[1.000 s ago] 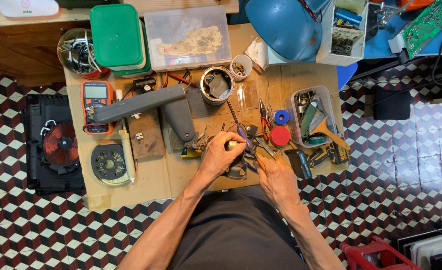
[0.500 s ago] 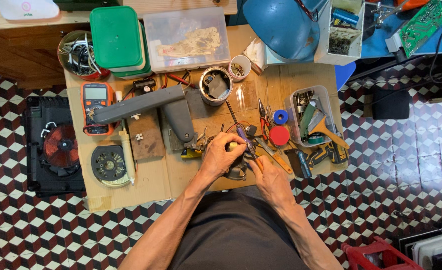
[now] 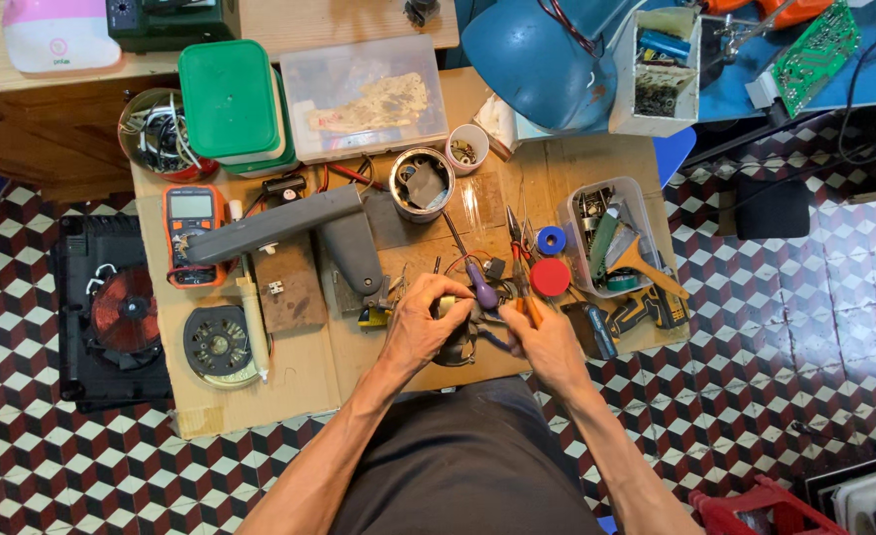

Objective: The person disassembles a small electrical component, likely a fan motor, using pliers and a screwdriver. They strip wires, adjust internal parts, and reassemble the component on a cluttered workbench.

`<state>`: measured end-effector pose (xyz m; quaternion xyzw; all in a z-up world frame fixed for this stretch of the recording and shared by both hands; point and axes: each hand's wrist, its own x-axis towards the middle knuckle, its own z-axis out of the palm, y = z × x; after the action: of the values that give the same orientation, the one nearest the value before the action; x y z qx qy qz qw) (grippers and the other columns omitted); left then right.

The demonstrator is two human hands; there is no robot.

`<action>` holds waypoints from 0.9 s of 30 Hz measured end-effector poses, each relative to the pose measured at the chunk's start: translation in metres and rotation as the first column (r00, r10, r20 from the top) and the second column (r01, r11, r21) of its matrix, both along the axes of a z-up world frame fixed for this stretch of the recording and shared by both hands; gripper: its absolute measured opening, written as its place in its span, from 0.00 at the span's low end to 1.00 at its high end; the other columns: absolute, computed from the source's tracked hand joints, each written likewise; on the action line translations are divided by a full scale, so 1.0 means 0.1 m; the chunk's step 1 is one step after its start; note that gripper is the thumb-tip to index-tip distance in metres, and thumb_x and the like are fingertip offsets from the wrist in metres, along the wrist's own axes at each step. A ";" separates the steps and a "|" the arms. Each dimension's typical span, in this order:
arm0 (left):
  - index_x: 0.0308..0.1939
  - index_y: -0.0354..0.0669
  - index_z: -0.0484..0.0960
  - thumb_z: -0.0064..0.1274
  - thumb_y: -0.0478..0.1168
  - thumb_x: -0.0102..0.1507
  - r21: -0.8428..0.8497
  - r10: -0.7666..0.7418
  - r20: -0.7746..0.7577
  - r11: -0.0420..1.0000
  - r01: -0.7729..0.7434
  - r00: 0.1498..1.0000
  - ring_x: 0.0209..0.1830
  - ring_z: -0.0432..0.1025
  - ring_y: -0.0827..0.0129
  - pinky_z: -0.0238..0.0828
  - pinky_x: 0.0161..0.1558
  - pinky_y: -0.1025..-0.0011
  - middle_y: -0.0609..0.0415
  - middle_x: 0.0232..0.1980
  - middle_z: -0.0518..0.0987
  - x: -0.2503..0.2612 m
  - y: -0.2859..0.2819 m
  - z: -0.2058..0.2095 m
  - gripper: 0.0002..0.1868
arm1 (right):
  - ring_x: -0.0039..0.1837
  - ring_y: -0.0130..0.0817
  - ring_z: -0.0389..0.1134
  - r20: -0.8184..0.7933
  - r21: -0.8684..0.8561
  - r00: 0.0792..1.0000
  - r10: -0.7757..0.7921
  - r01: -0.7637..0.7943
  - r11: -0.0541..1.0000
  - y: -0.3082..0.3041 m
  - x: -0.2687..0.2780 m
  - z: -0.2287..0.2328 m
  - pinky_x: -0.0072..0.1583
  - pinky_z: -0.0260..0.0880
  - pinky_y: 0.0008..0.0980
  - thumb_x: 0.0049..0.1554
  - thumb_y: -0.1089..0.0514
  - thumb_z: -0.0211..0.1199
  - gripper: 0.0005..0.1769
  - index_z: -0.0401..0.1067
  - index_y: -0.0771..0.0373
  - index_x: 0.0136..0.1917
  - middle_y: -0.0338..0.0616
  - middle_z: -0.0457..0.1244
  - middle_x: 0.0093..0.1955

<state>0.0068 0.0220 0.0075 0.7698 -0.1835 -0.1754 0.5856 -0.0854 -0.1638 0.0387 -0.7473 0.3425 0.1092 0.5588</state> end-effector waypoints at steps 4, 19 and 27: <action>0.49 0.41 0.77 0.63 0.40 0.60 -0.009 -0.039 0.041 0.999 0.040 0.998 0.48 0.74 0.63 0.72 0.51 0.69 0.51 0.46 0.76 -0.03 -0.03 0.02 0.17 | 0.36 0.20 0.61 0.123 0.169 0.980 -0.154 0.132 0.977 0.01 0.26 0.04 0.40 0.61 0.23 0.61 0.50 0.62 0.14 0.75 0.63 0.43 0.34 0.62 0.33; 0.61 0.39 0.72 0.66 0.38 0.58 -0.016 -0.062 0.198 0.998 0.067 0.978 0.61 0.68 0.49 0.66 0.62 0.60 0.43 0.57 0.74 -0.30 -0.54 -0.58 0.30 | 0.37 0.23 0.62 0.123 0.360 0.986 -0.109 0.059 0.931 -0.47 0.68 -0.49 0.40 0.61 0.22 0.52 0.64 0.69 0.20 0.68 0.65 0.57 0.37 0.66 0.39; 0.64 0.39 0.73 0.65 0.35 0.57 0.097 0.058 0.259 0.992 -0.086 0.964 0.60 0.67 0.48 0.65 0.62 0.58 0.44 0.58 0.73 -0.13 -0.89 -0.38 0.31 | 0.36 0.26 0.65 0.188 0.505 0.976 -0.112 0.002 0.863 -0.90 0.88 -0.53 0.39 0.65 0.25 0.55 0.65 0.64 0.23 0.67 0.70 0.64 0.41 0.66 0.41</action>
<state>-0.0067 -0.0671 -0.0309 0.8227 -0.2196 -0.0628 0.5206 0.0029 -0.2537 -0.0138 -0.5730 0.2633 0.0981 0.7699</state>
